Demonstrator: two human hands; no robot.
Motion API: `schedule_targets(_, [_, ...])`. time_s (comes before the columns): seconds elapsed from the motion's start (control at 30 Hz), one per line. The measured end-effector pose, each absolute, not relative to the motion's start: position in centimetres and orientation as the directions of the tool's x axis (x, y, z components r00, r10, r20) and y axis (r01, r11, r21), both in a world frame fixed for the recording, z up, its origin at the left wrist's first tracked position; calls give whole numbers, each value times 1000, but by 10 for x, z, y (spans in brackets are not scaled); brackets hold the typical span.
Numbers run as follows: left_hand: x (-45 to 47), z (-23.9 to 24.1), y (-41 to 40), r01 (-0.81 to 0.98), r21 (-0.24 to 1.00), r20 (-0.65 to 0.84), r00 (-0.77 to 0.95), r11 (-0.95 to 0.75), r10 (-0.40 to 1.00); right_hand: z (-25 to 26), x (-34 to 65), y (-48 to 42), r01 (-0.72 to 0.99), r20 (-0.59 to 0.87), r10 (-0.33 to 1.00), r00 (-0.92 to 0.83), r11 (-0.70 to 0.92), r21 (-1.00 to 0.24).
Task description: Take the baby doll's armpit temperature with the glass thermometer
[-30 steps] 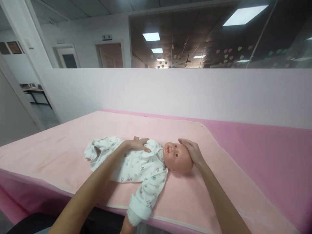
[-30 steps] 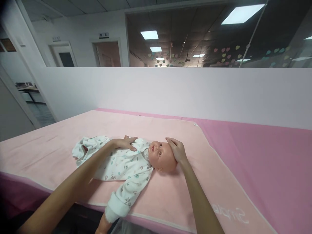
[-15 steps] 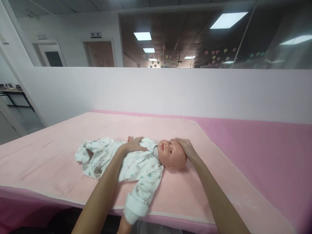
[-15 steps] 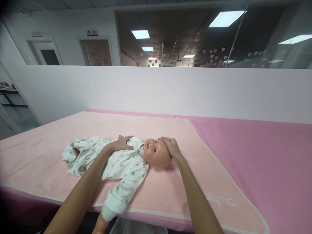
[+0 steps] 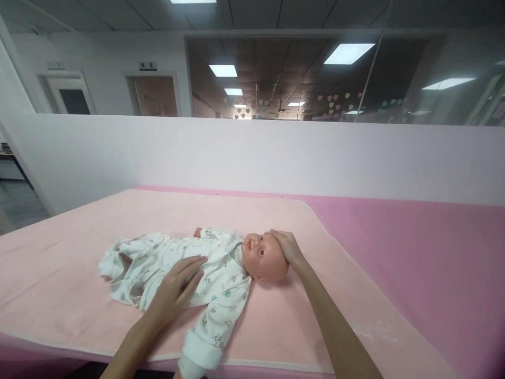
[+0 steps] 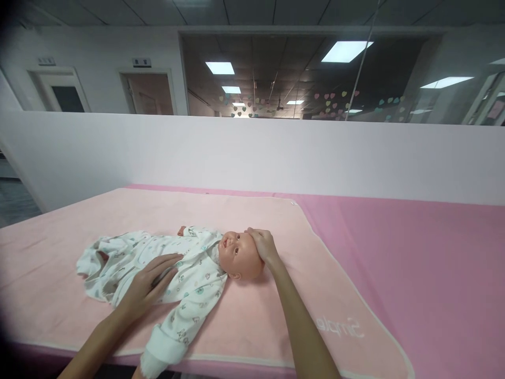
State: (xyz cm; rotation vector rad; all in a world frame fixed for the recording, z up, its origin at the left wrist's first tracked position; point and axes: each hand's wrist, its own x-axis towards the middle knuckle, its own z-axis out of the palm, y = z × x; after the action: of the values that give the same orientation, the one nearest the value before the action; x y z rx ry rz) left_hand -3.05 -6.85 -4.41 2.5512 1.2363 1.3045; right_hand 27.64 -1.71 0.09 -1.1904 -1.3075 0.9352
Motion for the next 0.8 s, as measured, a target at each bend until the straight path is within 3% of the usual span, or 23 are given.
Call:
schedule_targets(0.2, [-29, -45, -65, 662, 222, 772, 328, -715, 544, -1, 277, -17, 124, 204, 975, 86, 193, -973])
schedule_targets(0.63, [-17, -33, -68, 706, 344, 691, 256, -619, 676, 3, 275, -19, 125, 187, 977, 102, 174, -977])
schedule_targets(0.8, [-22, -35, -56, 686, 269, 691, 351, -675, 632, 2, 276, -18, 143, 188, 977, 100, 173, -975])
